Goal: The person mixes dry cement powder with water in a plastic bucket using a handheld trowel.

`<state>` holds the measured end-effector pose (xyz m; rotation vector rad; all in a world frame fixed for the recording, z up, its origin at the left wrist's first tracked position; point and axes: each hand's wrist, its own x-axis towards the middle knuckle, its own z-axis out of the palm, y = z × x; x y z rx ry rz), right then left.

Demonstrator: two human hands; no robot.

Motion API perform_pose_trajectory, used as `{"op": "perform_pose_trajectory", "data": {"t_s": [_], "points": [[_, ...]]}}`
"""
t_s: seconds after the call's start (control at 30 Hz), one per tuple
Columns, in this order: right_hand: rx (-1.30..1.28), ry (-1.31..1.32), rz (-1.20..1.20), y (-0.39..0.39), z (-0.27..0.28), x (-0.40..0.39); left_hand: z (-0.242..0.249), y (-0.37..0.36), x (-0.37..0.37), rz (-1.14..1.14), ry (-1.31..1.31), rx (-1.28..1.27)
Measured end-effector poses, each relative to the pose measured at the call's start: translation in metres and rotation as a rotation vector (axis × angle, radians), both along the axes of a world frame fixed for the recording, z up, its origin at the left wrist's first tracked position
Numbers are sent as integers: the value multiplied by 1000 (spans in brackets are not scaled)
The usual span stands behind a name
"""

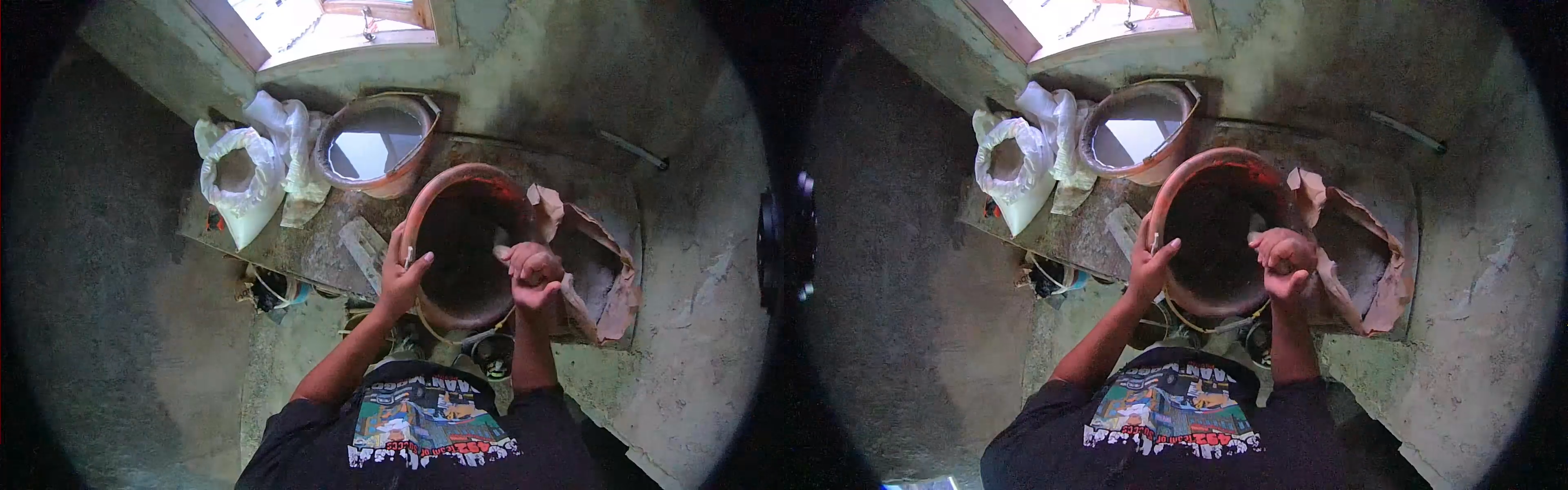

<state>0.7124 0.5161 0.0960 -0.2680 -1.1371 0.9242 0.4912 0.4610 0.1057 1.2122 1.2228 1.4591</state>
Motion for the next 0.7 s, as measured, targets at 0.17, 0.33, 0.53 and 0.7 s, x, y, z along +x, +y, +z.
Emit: {"op": "perform_pose_trajectory", "data": {"t_s": [0.17, 0.33, 0.53, 0.7], "points": [[109, -186, -22, -2, -21, -1, 4, 1, 14, 9, 70, 54], [-20, -70, 8, -55, -38, -12, 5, 4, 20, 11, 121, 95], [24, 47, 89, -93, 19, -14, 4, 3, 24, 18, 95, 121], [13, 20, 107, -91, 5, -23, -8, 1, 18, -12, 19, 92]]}}
